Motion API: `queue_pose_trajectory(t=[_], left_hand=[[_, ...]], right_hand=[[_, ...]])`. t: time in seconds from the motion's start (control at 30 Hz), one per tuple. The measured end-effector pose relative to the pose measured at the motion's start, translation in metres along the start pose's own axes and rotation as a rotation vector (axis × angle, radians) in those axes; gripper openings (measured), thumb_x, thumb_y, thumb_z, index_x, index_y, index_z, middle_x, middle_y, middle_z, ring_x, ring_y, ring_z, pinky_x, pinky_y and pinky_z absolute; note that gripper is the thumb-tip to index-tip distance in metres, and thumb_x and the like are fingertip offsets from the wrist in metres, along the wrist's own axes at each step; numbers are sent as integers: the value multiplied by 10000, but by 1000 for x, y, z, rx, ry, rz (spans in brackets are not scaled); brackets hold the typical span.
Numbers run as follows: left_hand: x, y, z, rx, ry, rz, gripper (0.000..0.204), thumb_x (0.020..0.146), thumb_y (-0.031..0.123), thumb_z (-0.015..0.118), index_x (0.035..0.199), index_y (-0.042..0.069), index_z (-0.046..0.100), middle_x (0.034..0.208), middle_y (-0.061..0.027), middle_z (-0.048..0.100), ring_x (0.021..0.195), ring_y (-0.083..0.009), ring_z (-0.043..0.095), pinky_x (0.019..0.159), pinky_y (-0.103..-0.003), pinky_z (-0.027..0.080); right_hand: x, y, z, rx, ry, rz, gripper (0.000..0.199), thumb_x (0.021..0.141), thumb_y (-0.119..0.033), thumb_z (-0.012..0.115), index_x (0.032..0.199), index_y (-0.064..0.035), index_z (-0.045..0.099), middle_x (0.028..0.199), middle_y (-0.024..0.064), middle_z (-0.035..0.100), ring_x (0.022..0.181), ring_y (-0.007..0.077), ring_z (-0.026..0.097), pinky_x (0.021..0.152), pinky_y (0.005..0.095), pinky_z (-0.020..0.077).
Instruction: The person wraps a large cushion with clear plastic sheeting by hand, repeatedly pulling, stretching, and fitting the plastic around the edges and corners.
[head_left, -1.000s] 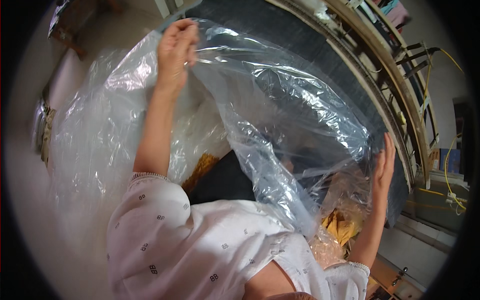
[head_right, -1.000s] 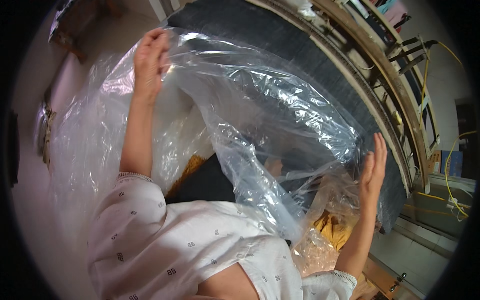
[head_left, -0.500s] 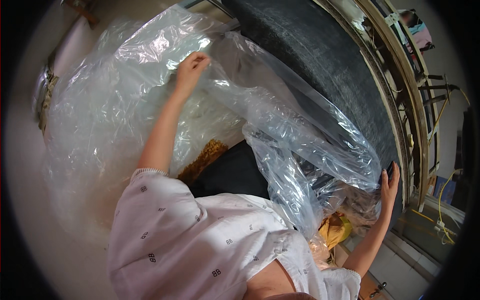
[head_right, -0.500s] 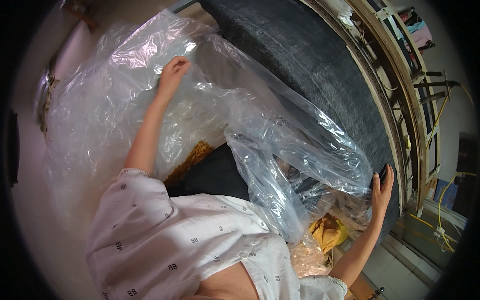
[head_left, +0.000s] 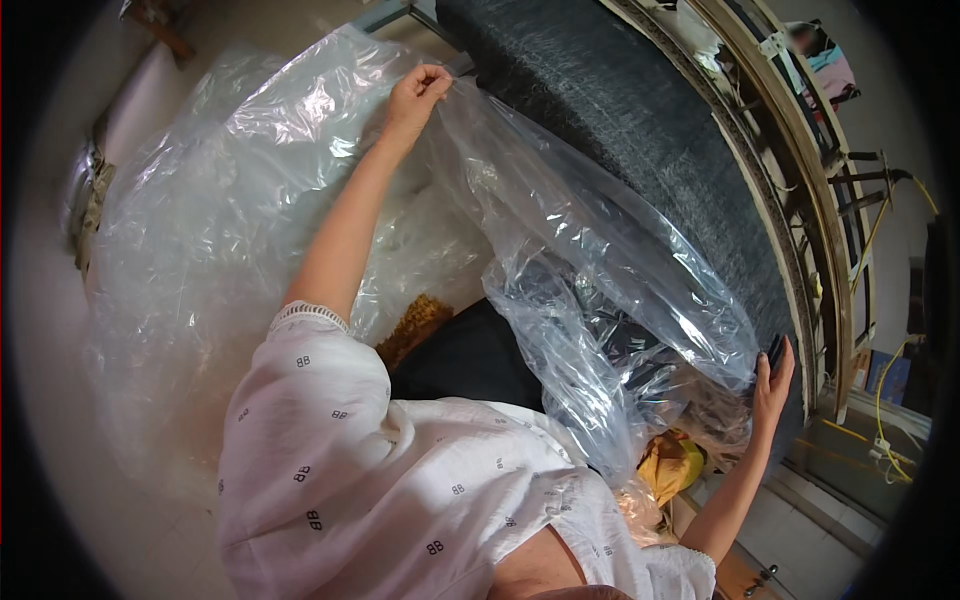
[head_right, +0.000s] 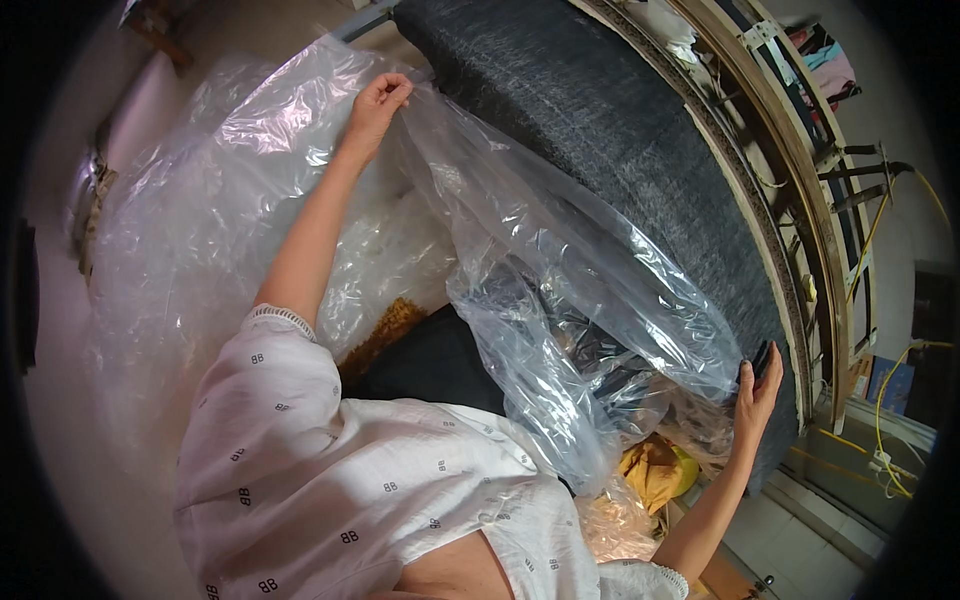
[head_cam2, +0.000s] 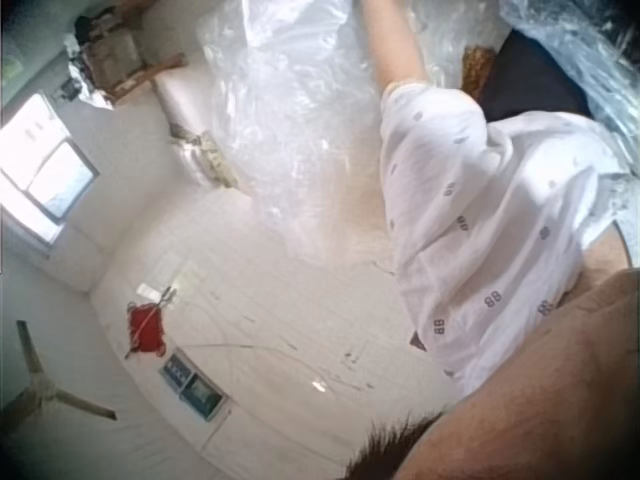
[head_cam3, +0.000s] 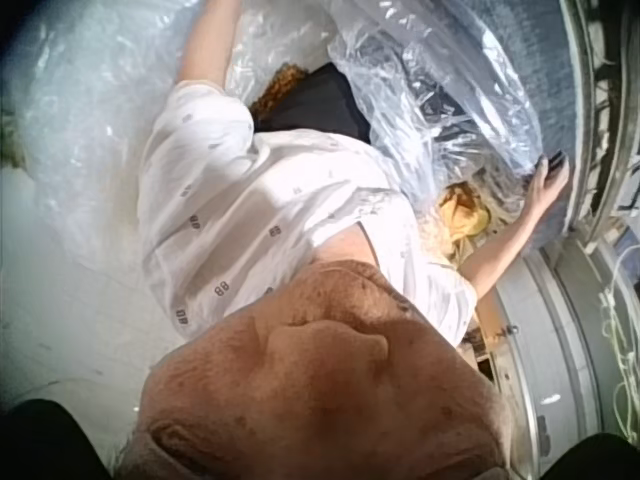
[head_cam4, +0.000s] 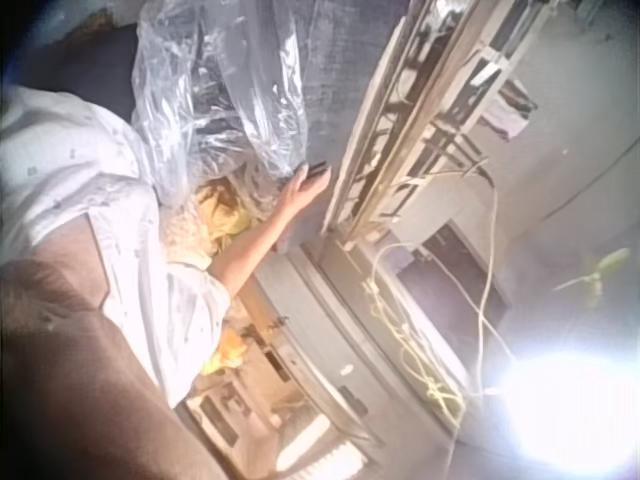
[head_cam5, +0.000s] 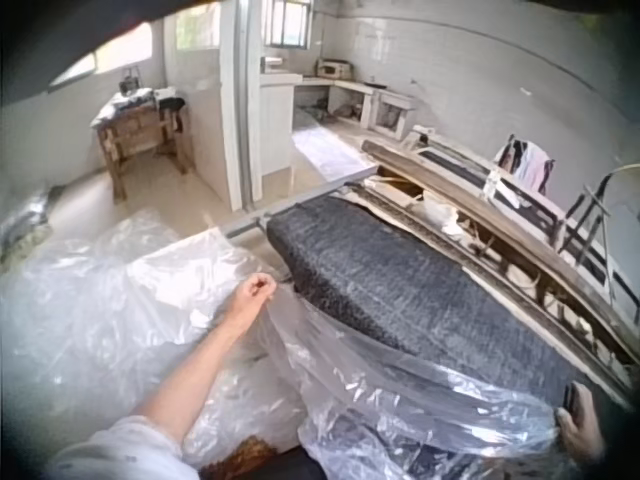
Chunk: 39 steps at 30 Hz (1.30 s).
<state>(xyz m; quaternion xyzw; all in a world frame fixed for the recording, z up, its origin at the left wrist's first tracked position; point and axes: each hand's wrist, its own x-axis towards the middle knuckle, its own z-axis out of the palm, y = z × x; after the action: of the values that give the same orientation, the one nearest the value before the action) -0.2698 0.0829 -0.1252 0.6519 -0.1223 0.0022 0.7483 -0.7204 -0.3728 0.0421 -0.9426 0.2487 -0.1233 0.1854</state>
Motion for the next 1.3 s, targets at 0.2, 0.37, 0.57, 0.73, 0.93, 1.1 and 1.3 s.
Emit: queue_pose_trajectory(t=[0.2, 0.37, 0.57, 0.73, 0.93, 1.1, 1.3], left_hand=[[-1, 11, -13, 65, -102, 62, 134, 848, 107, 585, 966, 44, 571, 824, 25, 550, 743, -63, 511, 691, -192, 410], [0, 7, -8, 206, -165, 20, 193, 831, 88, 585, 1012, 36, 548, 803, 7, 542, 746, -75, 508, 690, -202, 407], [11, 2, -4, 286, -229, -61, 164, 833, 93, 582, 989, 41, 590, 771, -2, 545, 740, -81, 509, 682, -203, 410], [13, 36, -14, 91, -149, 15, 118, 855, 136, 597, 934, 51, 620, 796, 18, 563, 758, -64, 509, 706, -208, 417], [51, 116, 18, 371, -68, 234, 149, 848, 170, 613, 963, 75, 624, 892, 8, 595, 839, -90, 538, 761, -214, 417], [131, 125, 11, 77, -71, 95, 202, 879, 128, 553, 1072, 75, 527, 918, -44, 562, 814, -158, 559, 690, -292, 477], [189, 77, 88, 369, -130, 395, 185, 882, 195, 568, 976, 37, 556, 881, -8, 549, 768, -96, 489, 698, -218, 407]], right_hand=[[-1, 8, -2, 52, 47, 54, 400, 872, -210, 594, 1218, -41, 485, 1303, 124, 416, 1174, 223, 432, 956, 304, 341], [-2, 23, 0, 131, 44, 71, 386, 862, -181, 608, 1203, -41, 492, 1278, 107, 434, 1130, 199, 459, 931, 283, 355], [-3, 0, 4, 139, 117, 14, 334, 857, -131, 601, 1164, -34, 511, 1233, 83, 470, 1036, 166, 489, 850, 251, 375], [-5, 6, -1, 154, 142, 35, 132, 873, -119, 564, 890, 12, 562, 1195, 89, 493, 1015, 153, 499, 849, 278, 377], [-6, 26, -1, 18, 312, -99, 199, 871, -92, 536, 1038, 16, 549, 1083, 138, 581, 984, 235, 542, 883, 314, 392], [-2, 15, 6, -75, 239, -164, 286, 797, -229, 627, 1013, -64, 536, 1190, 118, 516, 1086, 318, 466, 935, 374, 354], [-17, 40, -15, 402, 304, 32, 124, 861, -174, 548, 892, -61, 509, 965, 46, 590, 840, 170, 516, 764, 290, 413]])
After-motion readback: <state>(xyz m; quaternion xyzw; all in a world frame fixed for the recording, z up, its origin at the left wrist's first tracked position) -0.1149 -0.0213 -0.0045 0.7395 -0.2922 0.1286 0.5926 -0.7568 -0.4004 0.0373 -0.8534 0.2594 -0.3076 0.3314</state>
